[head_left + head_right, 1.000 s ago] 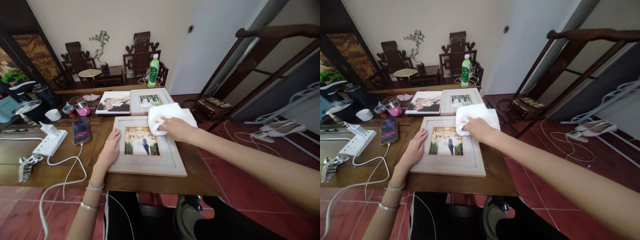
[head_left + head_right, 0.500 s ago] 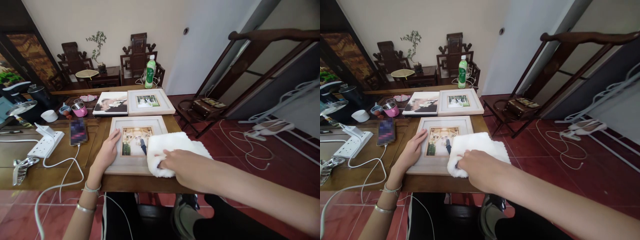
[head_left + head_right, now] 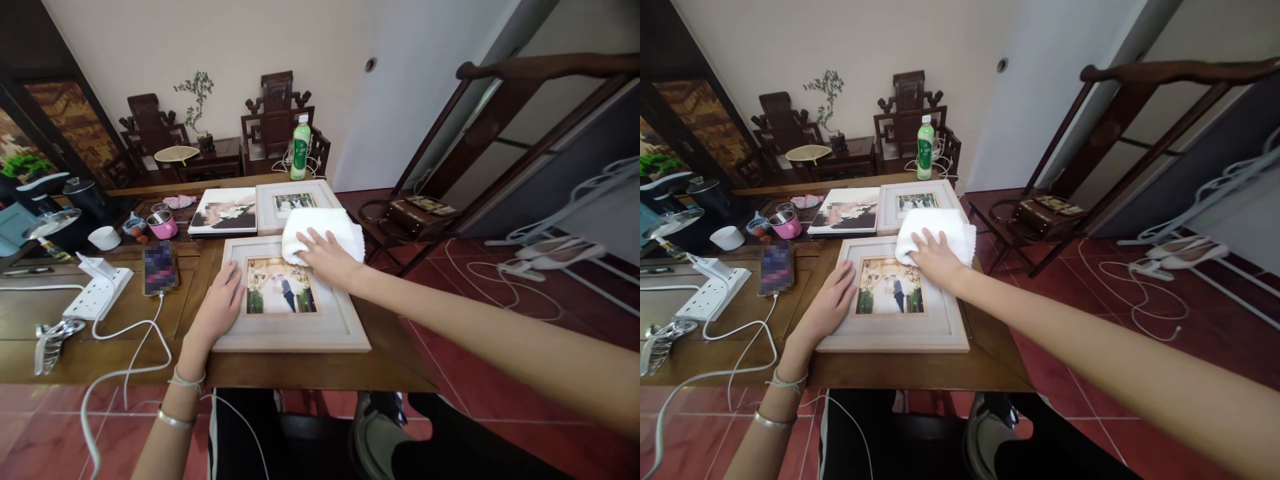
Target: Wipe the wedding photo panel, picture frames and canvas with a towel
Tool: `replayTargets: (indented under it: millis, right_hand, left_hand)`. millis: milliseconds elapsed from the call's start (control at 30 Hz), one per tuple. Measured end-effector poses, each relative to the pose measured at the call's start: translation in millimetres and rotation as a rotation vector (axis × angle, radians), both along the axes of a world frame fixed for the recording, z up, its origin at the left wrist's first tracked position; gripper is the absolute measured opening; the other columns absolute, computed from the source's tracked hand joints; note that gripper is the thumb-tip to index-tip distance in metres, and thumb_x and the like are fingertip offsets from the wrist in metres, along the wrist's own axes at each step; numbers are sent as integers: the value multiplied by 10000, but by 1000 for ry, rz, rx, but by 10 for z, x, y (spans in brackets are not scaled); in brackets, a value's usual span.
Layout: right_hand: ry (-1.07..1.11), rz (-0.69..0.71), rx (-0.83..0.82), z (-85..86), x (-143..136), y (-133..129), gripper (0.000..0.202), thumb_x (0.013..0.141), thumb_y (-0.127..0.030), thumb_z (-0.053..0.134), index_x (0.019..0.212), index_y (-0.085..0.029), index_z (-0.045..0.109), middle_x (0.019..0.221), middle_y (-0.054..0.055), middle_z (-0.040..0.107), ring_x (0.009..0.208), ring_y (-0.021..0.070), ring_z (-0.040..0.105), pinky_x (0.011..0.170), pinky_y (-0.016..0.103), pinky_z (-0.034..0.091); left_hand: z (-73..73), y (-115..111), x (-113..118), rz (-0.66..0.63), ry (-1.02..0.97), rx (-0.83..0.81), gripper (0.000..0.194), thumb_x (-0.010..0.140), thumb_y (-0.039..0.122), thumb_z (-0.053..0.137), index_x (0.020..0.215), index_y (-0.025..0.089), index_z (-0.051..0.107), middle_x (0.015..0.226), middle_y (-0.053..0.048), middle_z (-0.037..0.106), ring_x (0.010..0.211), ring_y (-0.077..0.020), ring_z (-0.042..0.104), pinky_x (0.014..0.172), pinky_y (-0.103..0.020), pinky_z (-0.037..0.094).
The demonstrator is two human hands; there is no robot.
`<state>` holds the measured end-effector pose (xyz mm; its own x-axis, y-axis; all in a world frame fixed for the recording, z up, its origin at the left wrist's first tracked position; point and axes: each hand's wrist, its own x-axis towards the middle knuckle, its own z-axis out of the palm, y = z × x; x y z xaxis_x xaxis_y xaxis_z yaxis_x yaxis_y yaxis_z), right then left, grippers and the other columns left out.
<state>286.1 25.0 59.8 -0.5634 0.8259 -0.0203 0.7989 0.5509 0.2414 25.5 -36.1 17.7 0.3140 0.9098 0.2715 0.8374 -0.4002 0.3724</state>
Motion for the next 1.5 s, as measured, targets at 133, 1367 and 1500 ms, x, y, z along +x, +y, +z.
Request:
replayTargets:
  millis: [133,1367,1500]
  right_hand:
    - [-42,21,-97,92,-34,-293,536,765,31,476,1265,-128,589,1480,229,356,1363,435,280,998,655,305]
    - [1,139,-399,299,-245,-889,680,635,68,506,1270,-166,572,1531,156,295,1379,413,248,994,624,319]
    - [43,152,-598,511,-320,-1287,706,517,9,595,1187,-210,621,1490,149,376,1287,422,392,905,537,432]
  left_hand:
    - [-6,14,-5,2,-13,8,450,959,254,344,1348,81,485,1458,-172,434,1415,-251,302,1164,-461,272]
    - [-80,32,2,-5,-44,69,444,942,223,355,1339,93,505,1434,-159,472,1397,-269,335,1156,-486,289]
    - [-74,24,6,0,-53,72,440,936,218,362,1335,105,510,1430,-152,478,1398,-268,335,1156,-489,288]
